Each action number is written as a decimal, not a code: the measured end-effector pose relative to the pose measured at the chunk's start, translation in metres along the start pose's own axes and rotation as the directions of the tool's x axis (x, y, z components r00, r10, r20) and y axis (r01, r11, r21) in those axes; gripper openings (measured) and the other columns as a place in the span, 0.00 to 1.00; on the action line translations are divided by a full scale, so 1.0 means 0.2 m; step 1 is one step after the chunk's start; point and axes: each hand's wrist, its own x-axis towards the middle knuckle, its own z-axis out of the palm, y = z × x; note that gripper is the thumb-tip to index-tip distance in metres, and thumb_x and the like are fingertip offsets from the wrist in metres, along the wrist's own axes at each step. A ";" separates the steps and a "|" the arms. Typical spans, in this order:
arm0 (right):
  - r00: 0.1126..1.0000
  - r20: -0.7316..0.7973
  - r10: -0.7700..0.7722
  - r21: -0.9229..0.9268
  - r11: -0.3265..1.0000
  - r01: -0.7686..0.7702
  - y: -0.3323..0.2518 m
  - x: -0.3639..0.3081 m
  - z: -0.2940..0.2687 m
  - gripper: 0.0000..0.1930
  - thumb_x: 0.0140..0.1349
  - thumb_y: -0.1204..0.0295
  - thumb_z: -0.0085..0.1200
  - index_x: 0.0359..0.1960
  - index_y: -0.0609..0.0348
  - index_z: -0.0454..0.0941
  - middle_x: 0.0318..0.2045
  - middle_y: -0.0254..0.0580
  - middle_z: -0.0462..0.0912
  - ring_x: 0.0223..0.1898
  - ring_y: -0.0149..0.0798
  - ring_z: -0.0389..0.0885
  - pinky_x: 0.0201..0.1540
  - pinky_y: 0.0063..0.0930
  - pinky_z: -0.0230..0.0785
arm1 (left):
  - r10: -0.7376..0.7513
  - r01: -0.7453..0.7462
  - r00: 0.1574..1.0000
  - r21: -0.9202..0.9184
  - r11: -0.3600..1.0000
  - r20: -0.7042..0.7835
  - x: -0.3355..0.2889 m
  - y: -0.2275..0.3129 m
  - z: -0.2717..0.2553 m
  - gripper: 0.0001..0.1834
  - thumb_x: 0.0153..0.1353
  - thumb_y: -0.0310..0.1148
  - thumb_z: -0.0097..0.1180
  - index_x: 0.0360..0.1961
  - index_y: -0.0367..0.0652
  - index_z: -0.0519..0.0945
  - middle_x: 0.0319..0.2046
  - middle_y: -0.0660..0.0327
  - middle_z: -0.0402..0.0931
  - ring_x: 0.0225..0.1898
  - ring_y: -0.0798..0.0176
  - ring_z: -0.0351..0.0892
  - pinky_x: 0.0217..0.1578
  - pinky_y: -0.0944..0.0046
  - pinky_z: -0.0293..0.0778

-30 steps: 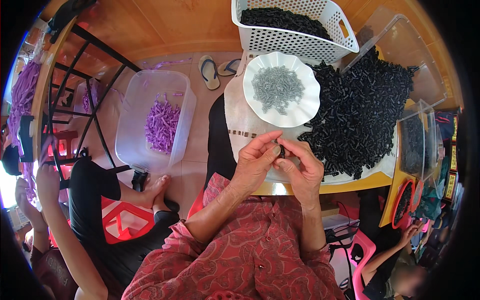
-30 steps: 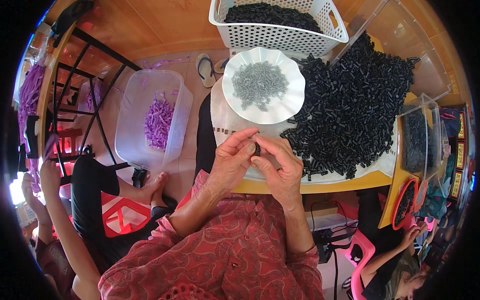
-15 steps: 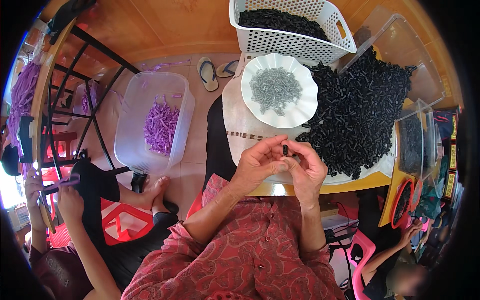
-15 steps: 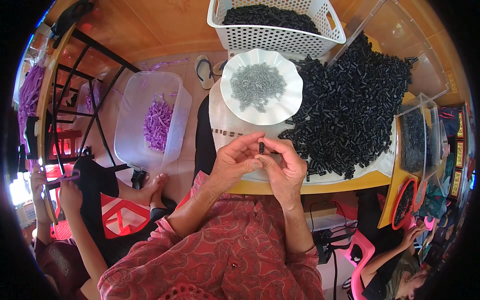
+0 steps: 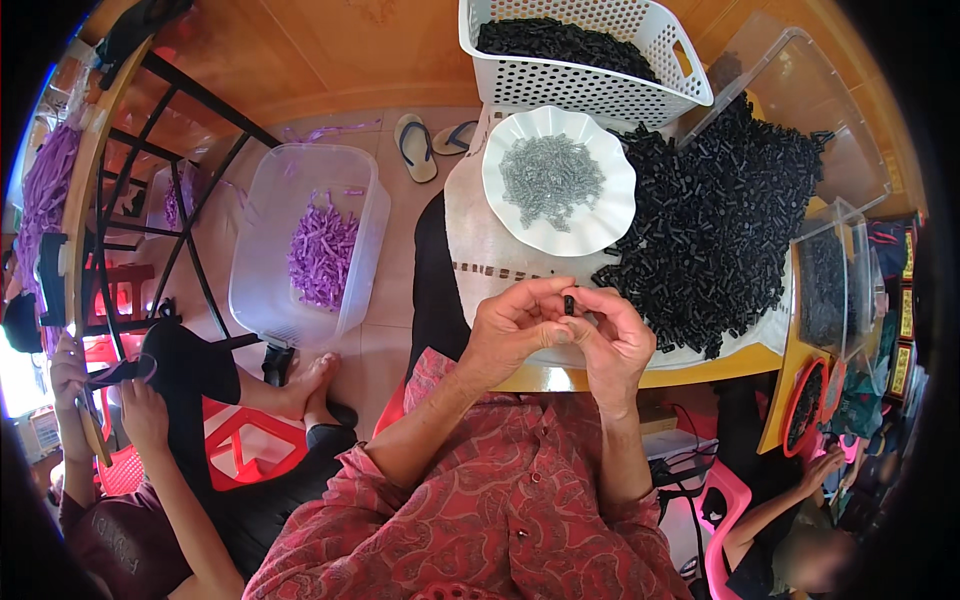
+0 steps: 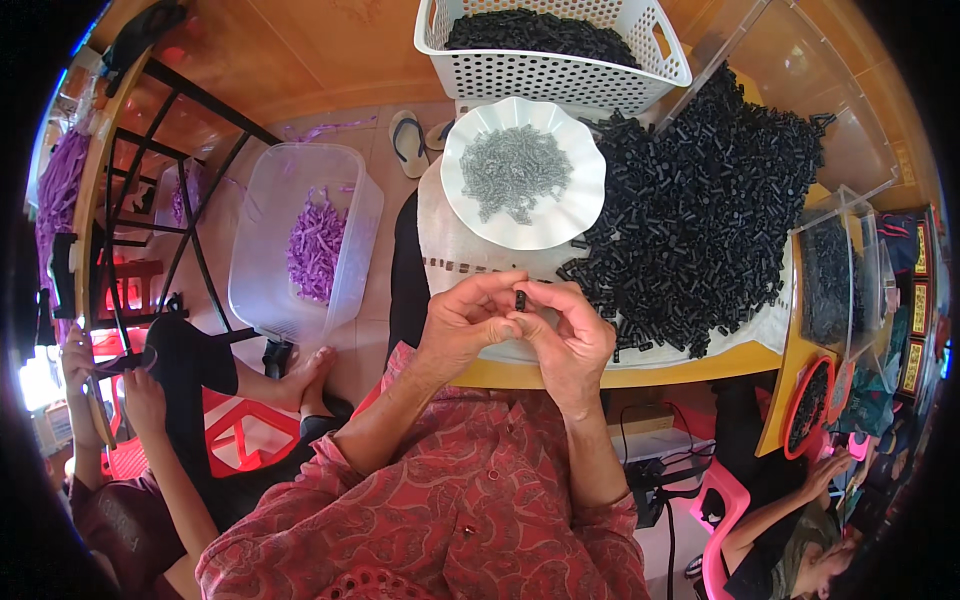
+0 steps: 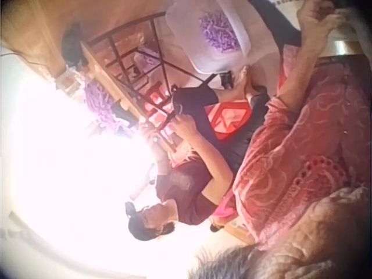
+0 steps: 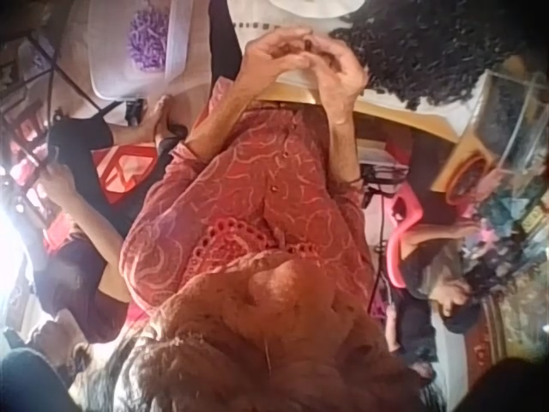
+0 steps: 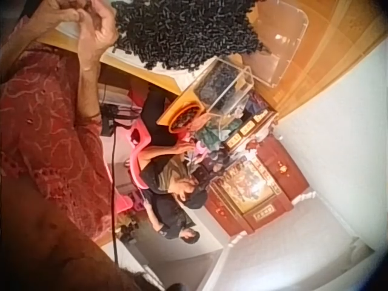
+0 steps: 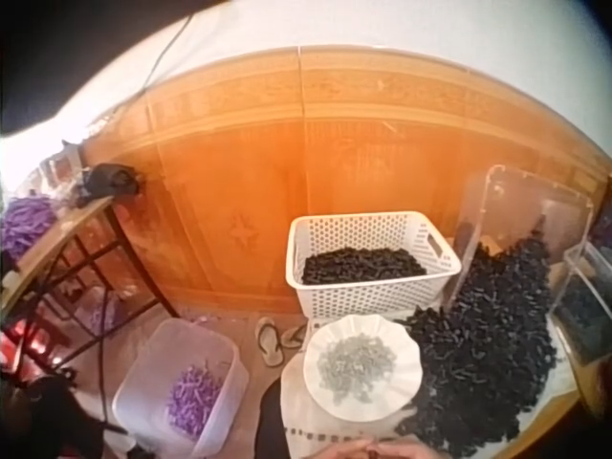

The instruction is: The person assembles small silver pins into black plastic components by hand.

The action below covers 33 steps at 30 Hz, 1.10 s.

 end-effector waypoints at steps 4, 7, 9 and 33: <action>0.999 0.011 -0.046 0.008 0.999 0.046 0.02 -0.01 -0.01 0.15 0.51 0.89 0.61 0.42 0.69 0.78 0.39 0.41 0.79 0.39 0.29 0.78 0.41 0.18 0.73 | -0.008 0.010 0.999 0.063 0.998 -0.034 -0.01 -0.01 0.00 0.26 0.57 0.20 0.60 0.58 0.39 0.71 0.39 0.64 0.77 0.40 0.74 0.76 0.46 0.72 0.73; 0.999 -0.002 -0.033 0.013 0.999 0.033 0.00 -0.01 0.00 0.15 0.51 0.89 0.60 0.43 0.69 0.78 0.39 0.42 0.79 0.39 0.29 0.78 0.42 0.19 0.73 | -0.005 0.005 1.000 -0.003 1.000 0.010 0.00 0.01 0.01 0.27 0.58 0.20 0.60 0.60 0.40 0.70 0.40 0.65 0.76 0.41 0.74 0.75 0.47 0.72 0.72; 1.000 -0.013 -0.015 0.001 1.000 0.015 -0.01 0.00 0.00 0.16 0.51 0.90 0.60 0.43 0.69 0.78 0.39 0.42 0.79 0.39 0.29 0.78 0.42 0.19 0.73 | -0.002 0.002 1.000 0.017 1.000 0.007 0.00 0.00 0.02 0.28 0.58 0.20 0.60 0.61 0.40 0.70 0.40 0.65 0.76 0.42 0.74 0.74 0.47 0.72 0.72; 0.988 0.106 -0.117 -0.331 0.932 0.146 -0.15 0.00 -0.13 0.18 0.51 0.86 0.59 0.46 0.63 0.78 0.41 0.46 0.82 0.36 0.36 0.81 0.37 0.24 0.74 | -0.100 0.097 0.965 -0.023 0.995 -0.241 0.11 0.08 0.09 0.12 0.63 0.23 0.54 0.48 0.35 0.77 0.36 0.57 0.80 0.33 0.66 0.81 0.33 0.66 0.80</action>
